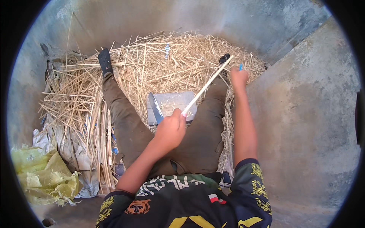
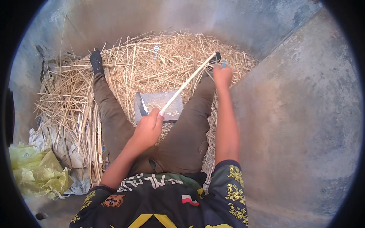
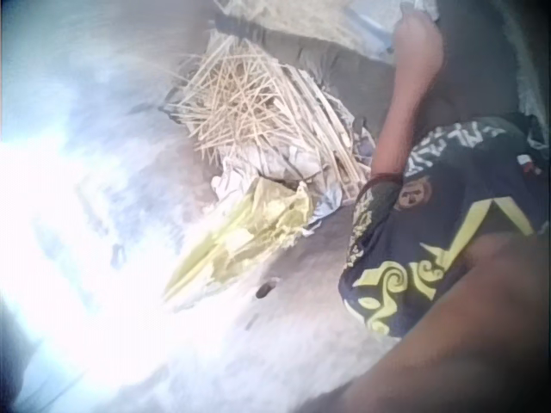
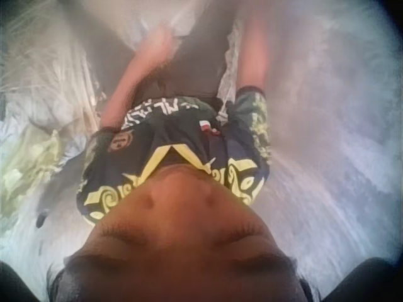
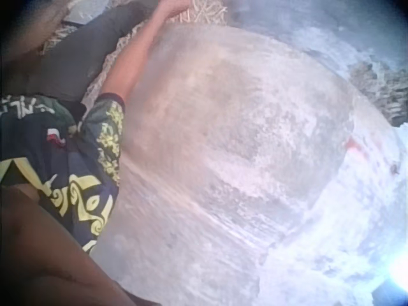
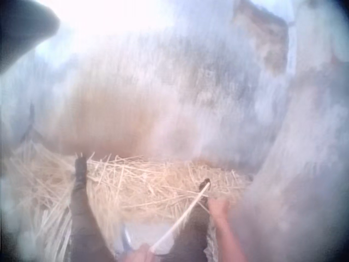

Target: The person sits on a bed of straw and uses a utility knife to strip the outer layer from a long, thin stick. They then use a machete to further smooth and shape the stick, holding it against their leg for support. The processed stick is placed aside, and the person repeats the process with another stick.

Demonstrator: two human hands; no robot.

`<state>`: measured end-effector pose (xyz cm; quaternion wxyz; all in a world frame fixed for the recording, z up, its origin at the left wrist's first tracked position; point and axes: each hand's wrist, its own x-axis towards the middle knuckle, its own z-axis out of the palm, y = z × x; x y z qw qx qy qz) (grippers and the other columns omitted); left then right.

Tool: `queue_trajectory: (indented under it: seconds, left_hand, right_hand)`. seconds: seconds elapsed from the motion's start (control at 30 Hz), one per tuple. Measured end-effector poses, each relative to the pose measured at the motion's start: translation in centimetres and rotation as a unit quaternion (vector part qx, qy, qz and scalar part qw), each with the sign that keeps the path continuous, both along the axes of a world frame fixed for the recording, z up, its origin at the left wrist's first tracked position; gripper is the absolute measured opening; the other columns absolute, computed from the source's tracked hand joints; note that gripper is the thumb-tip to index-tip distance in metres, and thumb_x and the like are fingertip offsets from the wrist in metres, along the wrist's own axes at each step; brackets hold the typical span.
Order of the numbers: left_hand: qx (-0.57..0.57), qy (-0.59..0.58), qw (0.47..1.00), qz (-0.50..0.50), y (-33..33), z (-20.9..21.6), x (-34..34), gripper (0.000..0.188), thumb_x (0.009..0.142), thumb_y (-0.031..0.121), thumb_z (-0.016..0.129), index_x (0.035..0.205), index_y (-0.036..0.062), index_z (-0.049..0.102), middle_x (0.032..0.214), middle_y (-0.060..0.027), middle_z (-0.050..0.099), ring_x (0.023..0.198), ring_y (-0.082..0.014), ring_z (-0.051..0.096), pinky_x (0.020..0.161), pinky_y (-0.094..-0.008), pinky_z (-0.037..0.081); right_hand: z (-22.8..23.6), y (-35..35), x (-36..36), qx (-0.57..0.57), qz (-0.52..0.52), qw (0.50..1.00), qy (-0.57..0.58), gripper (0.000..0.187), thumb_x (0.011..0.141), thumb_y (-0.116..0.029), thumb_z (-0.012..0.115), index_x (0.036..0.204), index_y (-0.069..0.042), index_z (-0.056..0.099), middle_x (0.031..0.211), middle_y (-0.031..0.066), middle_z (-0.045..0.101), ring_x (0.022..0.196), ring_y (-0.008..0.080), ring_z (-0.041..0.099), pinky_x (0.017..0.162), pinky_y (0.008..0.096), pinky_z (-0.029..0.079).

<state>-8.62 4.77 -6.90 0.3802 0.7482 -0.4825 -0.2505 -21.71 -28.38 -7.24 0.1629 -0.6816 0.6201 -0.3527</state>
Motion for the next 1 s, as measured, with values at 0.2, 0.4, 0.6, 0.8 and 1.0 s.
queue_trajectory:
  seconds: [0.2,0.4,0.6,0.8,1.0]
  left_hand:
    - [-0.043,0.184,0.981,-0.037,-0.8,-2.5,2.2,0.033,0.107,0.03,0.044,0.088,0.0026,0.051,0.063,-0.0053,0.049,0.058,-0.0158,0.049,0.057,-0.0356,0.041]
    - [-0.042,0.263,0.964,-0.017,-1.7,-3.5,2.0,0.036,0.106,0.03,0.044,0.084,0.003,0.053,0.064,-0.0036,0.049,0.059,-0.0138,0.045,0.058,-0.0322,0.039]
    - [-0.035,0.175,0.984,0.025,-1.9,-1.7,1.6,0.039,0.105,0.031,0.044,0.087,-0.001,0.056,0.064,-0.0139,0.052,0.06,-0.0215,0.048,0.061,-0.0406,0.042]
    - [-0.103,0.138,0.983,-0.065,-0.1,-1.9,-1.6,0.039,0.106,0.035,0.043,0.087,0.0031,0.055,0.063,-0.0044,0.047,0.06,-0.0167,0.046,0.059,-0.0344,0.04]
    - [-0.041,0.138,0.989,0.025,-1.0,0.5,1.1,0.038,0.107,0.033,0.045,0.09,0.0012,0.058,0.062,-0.0053,0.049,0.06,-0.0139,0.046,0.057,-0.0354,0.04]
  right_hand:
    - [-0.8,13.0,2.5,-0.128,0.176,0.968,0.127,0.021,0.084,-0.026,0.065,0.078,-0.007,0.071,0.067,0.0196,0.067,0.065,0.0407,0.068,0.065,0.0506,0.054]
    - [-4.6,15.3,2.6,-0.206,0.251,0.931,0.169,0.011,0.078,-0.016,0.064,0.075,-0.006,0.067,0.057,0.016,0.063,0.05,0.0348,0.065,0.048,0.0473,0.052]
    - [-3.7,11.0,3.3,-0.281,0.243,0.908,0.193,0.009,0.077,-0.01,0.06,0.07,-0.005,0.059,0.057,0.014,0.064,0.051,0.0317,0.067,0.045,0.0442,0.051]
    - [4.5,-2.2,-2.4,-0.028,-0.162,0.985,0.06,0.023,0.084,-0.019,0.062,0.087,-0.001,0.075,0.089,0.0222,0.073,0.085,0.0417,0.072,0.075,0.0497,0.057]
    - [8.7,4.6,-3.4,-0.069,0.008,0.992,0.103,0.028,0.086,-0.027,0.063,0.087,-0.001,0.073,0.086,0.0257,0.07,0.082,0.0436,0.069,0.073,0.0496,0.055]
